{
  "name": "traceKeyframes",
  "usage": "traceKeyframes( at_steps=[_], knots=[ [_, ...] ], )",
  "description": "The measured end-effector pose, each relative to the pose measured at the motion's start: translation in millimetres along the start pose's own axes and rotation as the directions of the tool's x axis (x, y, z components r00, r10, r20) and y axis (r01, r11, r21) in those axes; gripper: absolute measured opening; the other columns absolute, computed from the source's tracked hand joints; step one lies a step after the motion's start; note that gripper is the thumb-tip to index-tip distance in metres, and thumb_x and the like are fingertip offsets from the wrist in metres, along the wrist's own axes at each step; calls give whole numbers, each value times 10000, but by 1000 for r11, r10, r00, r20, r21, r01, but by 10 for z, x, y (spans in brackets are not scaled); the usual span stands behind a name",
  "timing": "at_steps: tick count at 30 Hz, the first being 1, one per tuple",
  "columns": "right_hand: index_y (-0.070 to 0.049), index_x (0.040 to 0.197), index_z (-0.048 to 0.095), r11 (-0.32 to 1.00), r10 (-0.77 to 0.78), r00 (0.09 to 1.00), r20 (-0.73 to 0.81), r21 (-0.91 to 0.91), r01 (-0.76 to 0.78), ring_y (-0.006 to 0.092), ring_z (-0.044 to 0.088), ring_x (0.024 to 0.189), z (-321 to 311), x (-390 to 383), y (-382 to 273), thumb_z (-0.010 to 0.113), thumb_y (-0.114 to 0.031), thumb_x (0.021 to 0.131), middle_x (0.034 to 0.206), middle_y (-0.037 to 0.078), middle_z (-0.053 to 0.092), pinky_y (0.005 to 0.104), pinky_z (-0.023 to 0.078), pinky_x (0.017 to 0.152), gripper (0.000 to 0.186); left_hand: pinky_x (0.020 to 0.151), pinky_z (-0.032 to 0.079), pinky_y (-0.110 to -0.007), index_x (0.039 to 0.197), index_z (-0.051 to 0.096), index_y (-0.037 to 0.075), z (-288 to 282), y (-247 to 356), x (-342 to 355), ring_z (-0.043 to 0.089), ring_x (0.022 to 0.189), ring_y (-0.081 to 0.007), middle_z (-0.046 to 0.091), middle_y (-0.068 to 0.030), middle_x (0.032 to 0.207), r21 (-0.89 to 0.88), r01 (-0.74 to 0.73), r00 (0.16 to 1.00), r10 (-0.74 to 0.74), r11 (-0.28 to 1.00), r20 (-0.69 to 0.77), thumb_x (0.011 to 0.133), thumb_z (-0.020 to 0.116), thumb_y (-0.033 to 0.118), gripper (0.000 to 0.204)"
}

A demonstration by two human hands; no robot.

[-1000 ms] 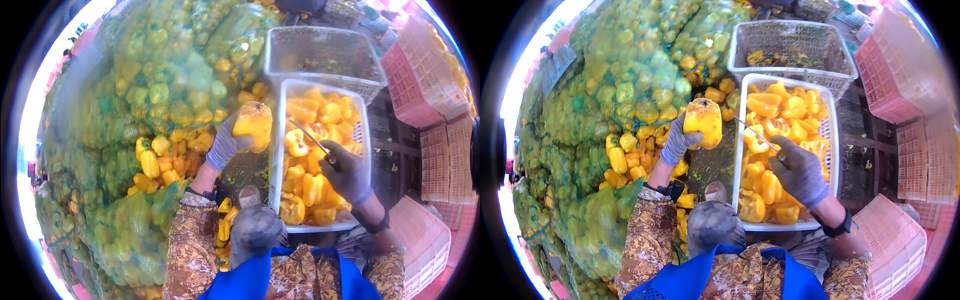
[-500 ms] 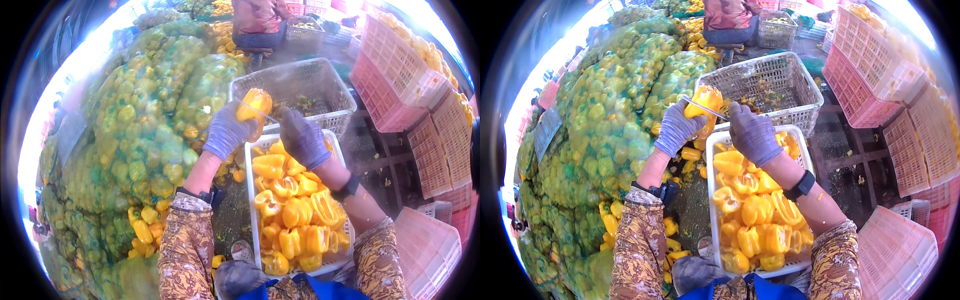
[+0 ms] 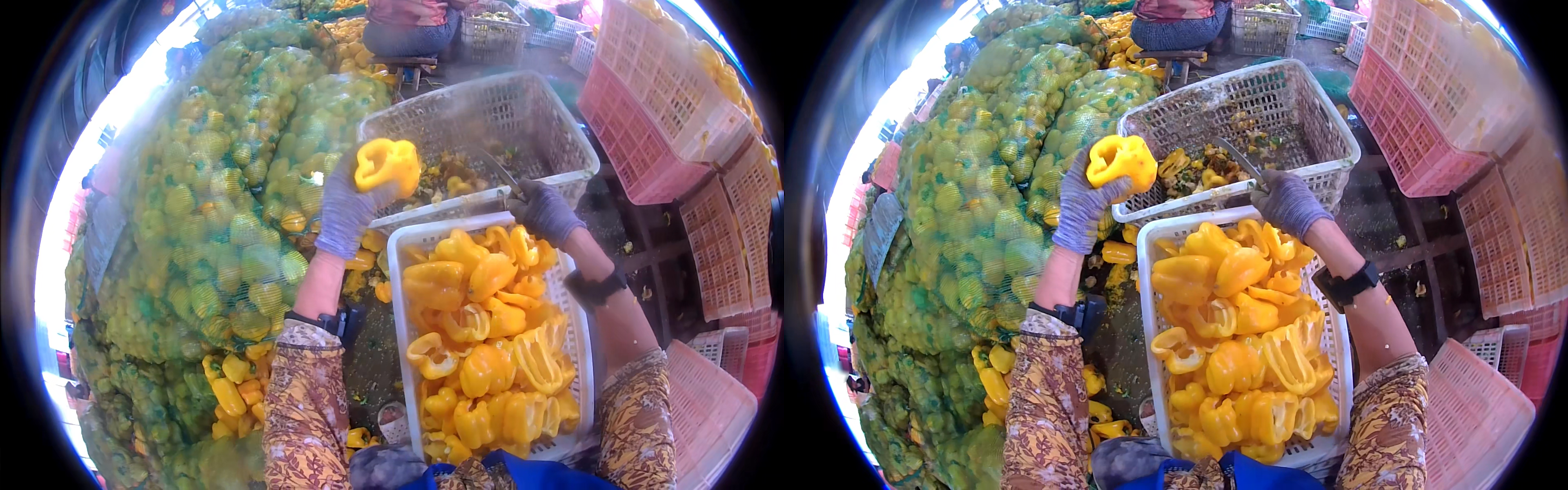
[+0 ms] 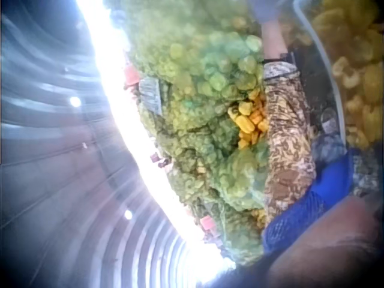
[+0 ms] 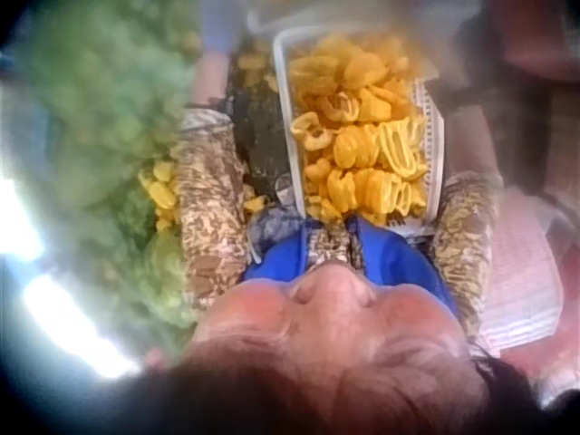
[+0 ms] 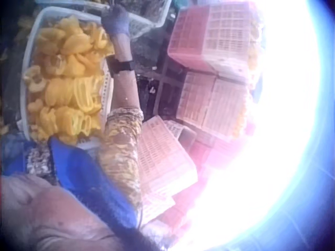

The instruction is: The person cuts yellow bell peppers with a knife, removing the stems and seeds, and places the cut pieces into a white plastic basket. They repeatedly pick peppers from a large green mesh bag and process them one by one.

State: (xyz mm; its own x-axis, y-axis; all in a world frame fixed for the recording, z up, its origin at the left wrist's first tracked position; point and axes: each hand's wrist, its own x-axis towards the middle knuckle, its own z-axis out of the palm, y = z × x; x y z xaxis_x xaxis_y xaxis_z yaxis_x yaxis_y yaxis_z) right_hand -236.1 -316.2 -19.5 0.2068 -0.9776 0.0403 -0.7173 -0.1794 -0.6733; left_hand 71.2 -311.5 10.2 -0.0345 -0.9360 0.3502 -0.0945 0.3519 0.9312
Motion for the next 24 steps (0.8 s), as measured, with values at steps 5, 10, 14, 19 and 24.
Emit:
traceKeyframes(
  at_steps=[5,10,14,19,24],
  knots=[
    [-32,962,582,836,111,973,202,511,-202,78,499,485,-72,-238,-559,655,-263,846,680,21,573,240,422,439,268,908,498,-309,1245,514,50,173,170,-183,587,1038,-175,588,-64,1149,-242,109,991,-125,964,-52,676,798,26,636],
    [-58,1007,576,625,47,954,296,737,-259,63,462,408,22,-466,-1098,677,-305,850,586,-14,518,204,346,326,309,855,542,-362,1211,513,37,442,466,-403,621,1009,-247,606,-110,1097,-693,108,987,-159,713,-11,732,737,27,529],
    [-49,1030,579,552,66,977,204,808,-206,57,458,422,125,-556,-1339,698,-232,836,588,-14,523,208,332,334,292,849,546,-378,1208,516,36,390,509,-518,617,1017,-245,602,-108,1113,-683,149,978,-208,715,-3,710,756,62,554],
    [-28,1105,578,691,15,999,48,721,-45,46,481,537,267,-538,-1312,745,-194,790,695,-10,559,207,407,466,394,871,515,-325,1217,523,33,-49,410,-655,607,1021,-202,623,-83,1111,-440,307,950,-247,844,190,674,798,106,612],
    [-30,1177,566,774,-162,982,-95,605,186,53,476,624,445,-423,-1192,758,-187,773,756,-15,567,232,440,543,474,917,469,-294,1200,560,38,-269,320,-771,592,1049,-161,633,-54,1105,-247,447,874,-361,860,324,636,853,279,680]
  ],
)
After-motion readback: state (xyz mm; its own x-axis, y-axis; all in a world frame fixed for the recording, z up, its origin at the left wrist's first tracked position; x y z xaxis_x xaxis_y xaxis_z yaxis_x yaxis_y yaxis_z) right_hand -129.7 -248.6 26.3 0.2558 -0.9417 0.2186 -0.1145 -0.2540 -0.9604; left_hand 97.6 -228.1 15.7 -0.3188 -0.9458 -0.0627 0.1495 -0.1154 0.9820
